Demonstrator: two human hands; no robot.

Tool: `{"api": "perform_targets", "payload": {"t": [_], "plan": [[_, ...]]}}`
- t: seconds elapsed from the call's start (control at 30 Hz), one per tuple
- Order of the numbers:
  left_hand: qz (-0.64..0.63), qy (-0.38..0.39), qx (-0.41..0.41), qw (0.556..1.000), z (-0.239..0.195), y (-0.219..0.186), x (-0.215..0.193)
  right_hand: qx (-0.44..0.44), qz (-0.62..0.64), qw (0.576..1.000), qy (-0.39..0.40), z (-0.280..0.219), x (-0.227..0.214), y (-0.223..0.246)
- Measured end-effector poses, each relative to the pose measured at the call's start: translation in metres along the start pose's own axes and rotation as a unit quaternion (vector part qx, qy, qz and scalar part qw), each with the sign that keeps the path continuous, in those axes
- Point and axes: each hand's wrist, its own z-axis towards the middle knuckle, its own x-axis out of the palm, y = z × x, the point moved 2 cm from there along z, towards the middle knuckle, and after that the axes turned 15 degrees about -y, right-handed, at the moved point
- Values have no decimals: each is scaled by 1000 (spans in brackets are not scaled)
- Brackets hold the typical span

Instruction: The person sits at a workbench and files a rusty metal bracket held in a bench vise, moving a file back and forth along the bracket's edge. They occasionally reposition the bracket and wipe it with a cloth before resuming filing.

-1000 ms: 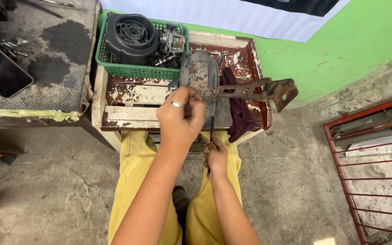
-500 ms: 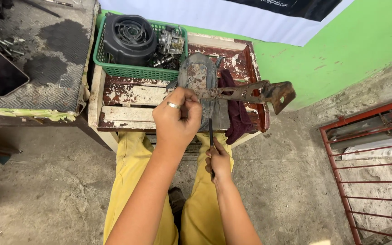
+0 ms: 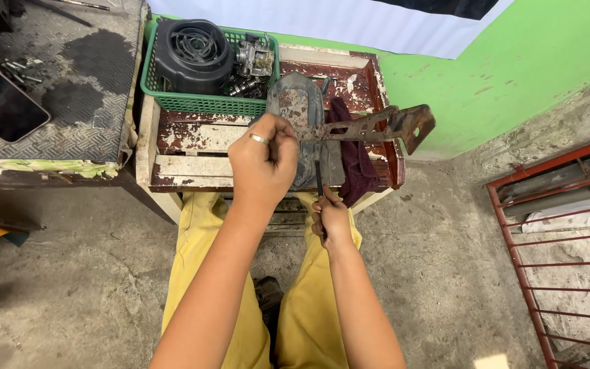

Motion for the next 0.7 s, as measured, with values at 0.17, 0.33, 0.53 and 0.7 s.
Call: {"api": "perform_targets", "payload": {"t": [0.17, 0.33, 0.53, 0.7], "plan": [[-35, 140, -41, 989, 31, -20, -2, 1, -34, 999, -5, -18, -12, -5], [-109, 265, -20, 958, 91, -64, -10, 75, -30, 997, 16, -21, -21, 1], [-38, 248, -46, 967, 70, -56, -43, 13, -27, 999, 39, 2, -29, -11], [5, 242, -41, 969, 65, -49, -55, 5, -35, 998, 43, 4, -33, -11]]}}
